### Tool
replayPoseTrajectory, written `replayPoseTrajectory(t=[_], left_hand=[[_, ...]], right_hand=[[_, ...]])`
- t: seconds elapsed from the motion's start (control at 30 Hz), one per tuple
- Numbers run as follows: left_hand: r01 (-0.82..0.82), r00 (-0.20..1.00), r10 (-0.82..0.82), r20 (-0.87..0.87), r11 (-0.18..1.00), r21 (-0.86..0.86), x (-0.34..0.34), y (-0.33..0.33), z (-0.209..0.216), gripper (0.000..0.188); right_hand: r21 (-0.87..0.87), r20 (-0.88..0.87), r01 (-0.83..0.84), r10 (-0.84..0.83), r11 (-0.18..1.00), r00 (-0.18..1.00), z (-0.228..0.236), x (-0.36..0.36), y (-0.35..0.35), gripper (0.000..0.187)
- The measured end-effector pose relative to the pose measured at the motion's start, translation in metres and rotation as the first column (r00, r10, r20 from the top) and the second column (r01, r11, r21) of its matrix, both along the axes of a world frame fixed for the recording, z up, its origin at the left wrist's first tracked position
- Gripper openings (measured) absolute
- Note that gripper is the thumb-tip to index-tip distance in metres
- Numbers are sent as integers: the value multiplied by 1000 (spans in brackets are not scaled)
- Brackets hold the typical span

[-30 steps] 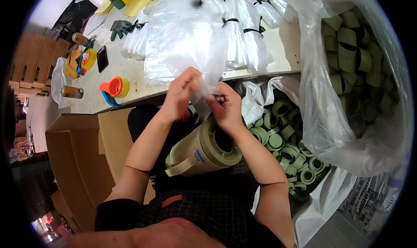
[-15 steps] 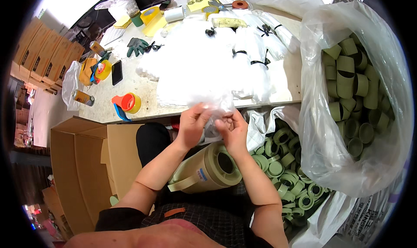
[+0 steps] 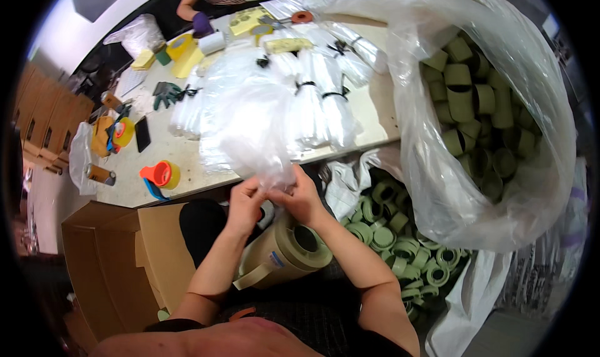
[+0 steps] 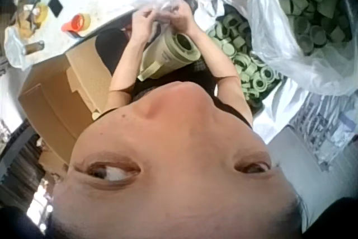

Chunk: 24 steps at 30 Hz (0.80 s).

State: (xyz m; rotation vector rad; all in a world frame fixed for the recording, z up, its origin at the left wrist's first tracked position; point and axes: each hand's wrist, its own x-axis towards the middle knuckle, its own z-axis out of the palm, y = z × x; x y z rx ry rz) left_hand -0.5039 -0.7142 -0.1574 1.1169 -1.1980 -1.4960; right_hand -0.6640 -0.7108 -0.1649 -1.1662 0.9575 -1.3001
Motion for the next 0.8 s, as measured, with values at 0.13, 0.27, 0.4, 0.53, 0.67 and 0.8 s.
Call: replayPoseTrajectory(t=[0.13,0.27,0.4,0.53,0.67,0.8], left_hand=[[-6,865,83,-495,988,154,2,-1,14,12],[409,592,-331,-735,909,-80,49,-5,23,12],[225,936,-184,299,969,-106,49,-10,-8,18],[-67,959,104,265,987,-146,27,-12,-25,10],[419,877,-141,459,691,-589,36,62,70,30],[-49,640,436,632,844,-534,83,111,44,54]], right_hand=[[9,-108,146,-145,989,984,-11,-20,-2,14],[193,369,487,-523,852,768,-55,-82,-20,5],[642,549,255,-665,723,506,-45,-73,-1,7],[282,0,732,-762,621,647,-72,-50,61,17],[-362,-408,562,-669,744,622,-52,-9,112,21],[-259,-445,250,-345,933,826,-41,36,125,27]])
